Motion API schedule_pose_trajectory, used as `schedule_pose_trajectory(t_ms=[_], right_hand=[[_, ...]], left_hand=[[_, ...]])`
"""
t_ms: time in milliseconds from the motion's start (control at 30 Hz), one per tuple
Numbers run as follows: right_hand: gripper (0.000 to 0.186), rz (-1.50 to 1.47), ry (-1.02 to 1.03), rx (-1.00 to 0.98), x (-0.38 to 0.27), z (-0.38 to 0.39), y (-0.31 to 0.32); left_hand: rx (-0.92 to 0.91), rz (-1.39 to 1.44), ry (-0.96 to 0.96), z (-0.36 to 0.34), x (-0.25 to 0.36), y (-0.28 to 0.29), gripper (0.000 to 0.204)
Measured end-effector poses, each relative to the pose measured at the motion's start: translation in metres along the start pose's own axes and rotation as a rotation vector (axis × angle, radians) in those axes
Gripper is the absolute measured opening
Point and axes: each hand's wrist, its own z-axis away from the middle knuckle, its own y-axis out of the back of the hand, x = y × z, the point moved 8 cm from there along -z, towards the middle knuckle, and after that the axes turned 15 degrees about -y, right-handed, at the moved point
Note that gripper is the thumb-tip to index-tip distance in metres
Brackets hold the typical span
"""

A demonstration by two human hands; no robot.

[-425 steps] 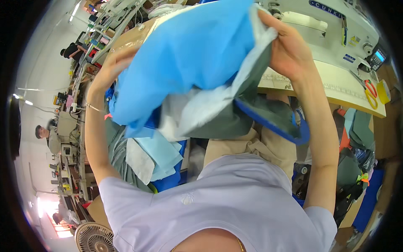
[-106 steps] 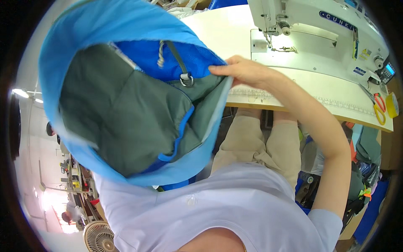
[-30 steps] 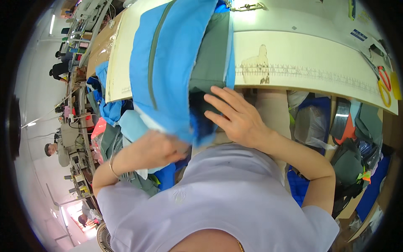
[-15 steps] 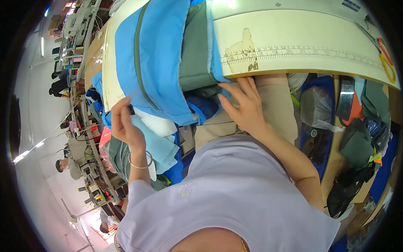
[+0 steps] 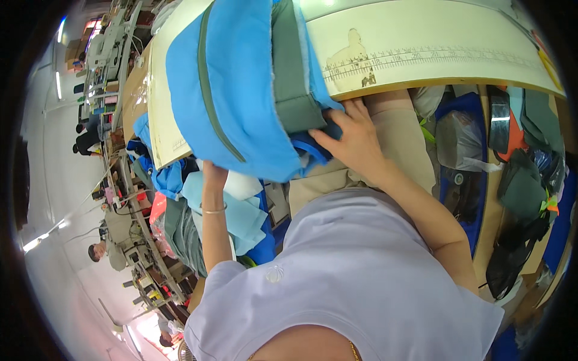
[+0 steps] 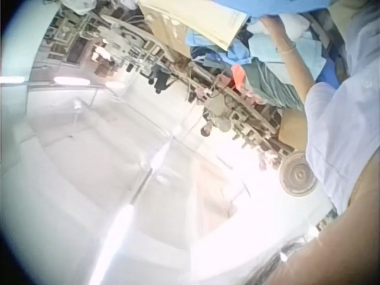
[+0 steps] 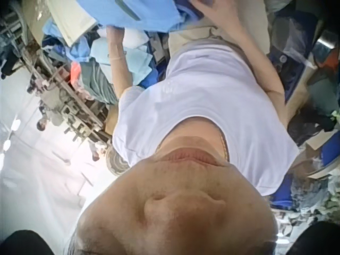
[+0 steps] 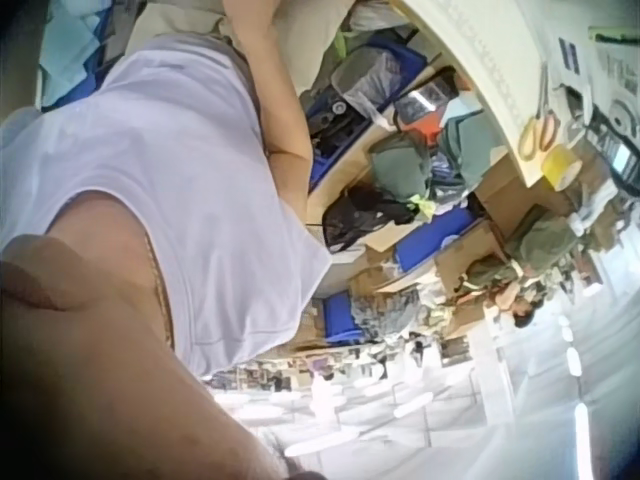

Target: The person aligns blue and green fabric pieces of a bag under a sewing machine needle and sews seams. They repeatedly adjust the fabric, flip the bag to access different edges, and guide it through the machine to stitch multiple sections.

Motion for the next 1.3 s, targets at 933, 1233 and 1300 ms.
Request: schedule_pose_trajectory(t_ms=[933,1233,1300], right_hand=[[0.054,-0.557,-0.399,-0.564,-0.067,0.043,0.009],[0.050,-0.864,-0.615,-0.707,-0.045,0.057,-0.023],[0.047,-0.818,-0.642,-0.754,-0.042,0.059,-0.023]], left_hand=[[0.043,0.118,0.098,0.022,0.087,0.048,0.053],[0.109,0.186,0.206,0.035,0.052,0.074,0.051],[0.115,0.190,0.222,0.037,0.049,0.079,0.050]])
